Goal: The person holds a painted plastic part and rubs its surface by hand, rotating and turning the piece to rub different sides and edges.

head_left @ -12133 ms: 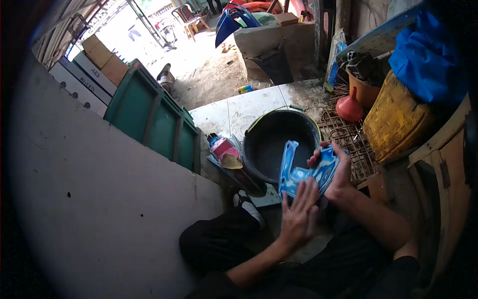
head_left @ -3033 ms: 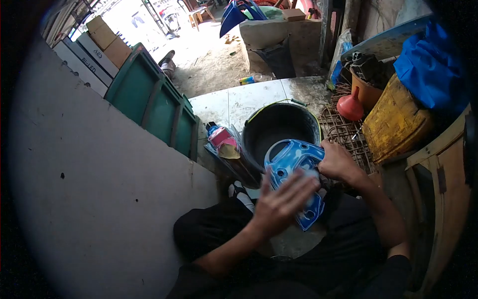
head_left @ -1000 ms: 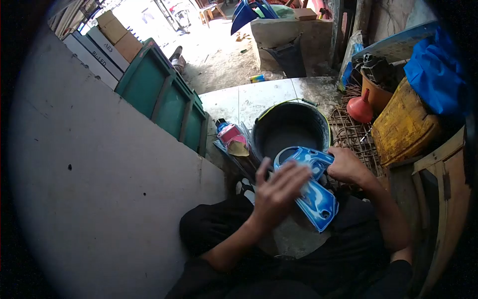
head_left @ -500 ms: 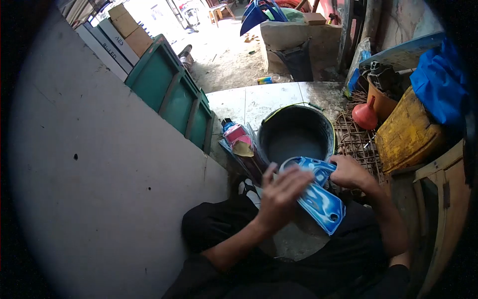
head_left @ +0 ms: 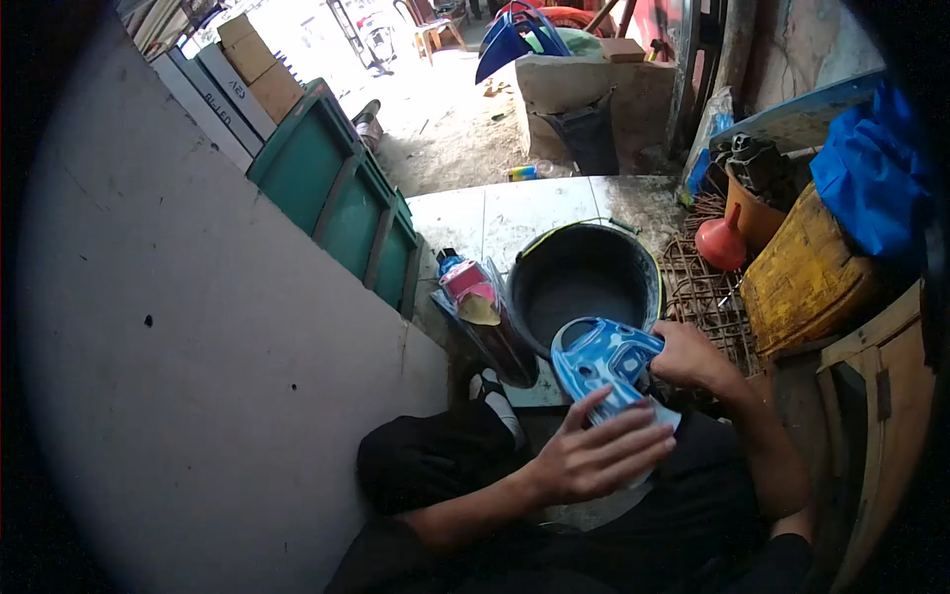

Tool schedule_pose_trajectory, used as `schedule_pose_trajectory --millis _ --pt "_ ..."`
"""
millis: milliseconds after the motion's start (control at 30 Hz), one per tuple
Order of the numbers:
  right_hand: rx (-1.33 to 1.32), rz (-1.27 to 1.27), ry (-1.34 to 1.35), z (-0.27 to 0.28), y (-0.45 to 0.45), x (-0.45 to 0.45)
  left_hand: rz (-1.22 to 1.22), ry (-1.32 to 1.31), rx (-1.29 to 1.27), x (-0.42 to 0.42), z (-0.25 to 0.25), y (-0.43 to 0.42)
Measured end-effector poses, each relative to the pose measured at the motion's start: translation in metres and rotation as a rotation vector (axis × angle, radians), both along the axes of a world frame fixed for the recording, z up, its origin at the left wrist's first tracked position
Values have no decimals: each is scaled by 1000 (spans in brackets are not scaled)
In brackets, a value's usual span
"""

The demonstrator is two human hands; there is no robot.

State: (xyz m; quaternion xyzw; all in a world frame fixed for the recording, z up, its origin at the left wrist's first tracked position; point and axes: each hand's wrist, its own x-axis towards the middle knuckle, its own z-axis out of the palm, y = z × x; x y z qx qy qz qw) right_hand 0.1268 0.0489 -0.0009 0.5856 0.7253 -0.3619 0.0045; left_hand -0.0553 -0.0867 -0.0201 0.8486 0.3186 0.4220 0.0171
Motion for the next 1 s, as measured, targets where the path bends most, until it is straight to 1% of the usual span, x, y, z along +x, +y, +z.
schedule_pose_trajectory --millis 33,67,100,167,200,233,300,333,367,433,467,500,533,567,633,700,733,767,833,867,900,967,1000 --pt "62 21 13 3 -1 0 -33 43 43 -1 2 -1" --pt "-30 -62 13 10 -3 -2 4 4 82 -4 -3 4" --pt "-23 -66 9 12 -3 -3 168 -41 122 -5 -5 17" --pt "-86 -71 1 15 -2 -3 419 -38 -148 -21 6 28" --pt "-13 5 -29 -10 5 4 487 0 -228 -26 13 30" --pt "-69 -6 -53 -6 4 2 483 2 -207 -26 9 32" --pt "-83 22 -50 0 3 0 177 -56 -121 -21 -15 20" --pt "-71 44 -66 -5 4 2 89 -53 -48 -9 -10 12" --pt "-61 38 -67 -13 5 4 18 -34 -54 -2 -2 3" --pt "88 96 8 -15 3 3 40 1 30 -4 -5 5" --pt "-16 -25 24 -9 1 2 146 5 -19 -9 -7 11" --pt "-22 -25 18 -4 2 4 254 12 -68 -17 -6 20" --pt "-65 -26 6 -2 3 3 362 11 -198 -24 2 26" --pt "-104 -28 -3 1 3 2 453 54 -236 -30 8 31" --pt "-121 -27 -12 4 3 0 404 78 -264 -32 4 28" --pt "-66 44 -51 -1 4 2 126 26 -216 -22 -2 21" --pt "67 89 -47 -13 4 5 30 46 -221 -16 4 13" --pt "64 81 -52 -14 4 8 3 69 -174 -12 1 9" --pt "-56 -64 10 1 1 4 133 132 -194 -18 -1 20" --pt "-144 -88 -35 19 0 -2 257 220 -271 -28 7 26" --pt "-148 -89 -33 13 0 0 381 272 -286 -39 2 33" --pt "34 63 -136 -7 2 4 425 312 -329 -46 -1 34" --pt "33 67 -129 -4 1 2 309 265 -346 -42 1 30"
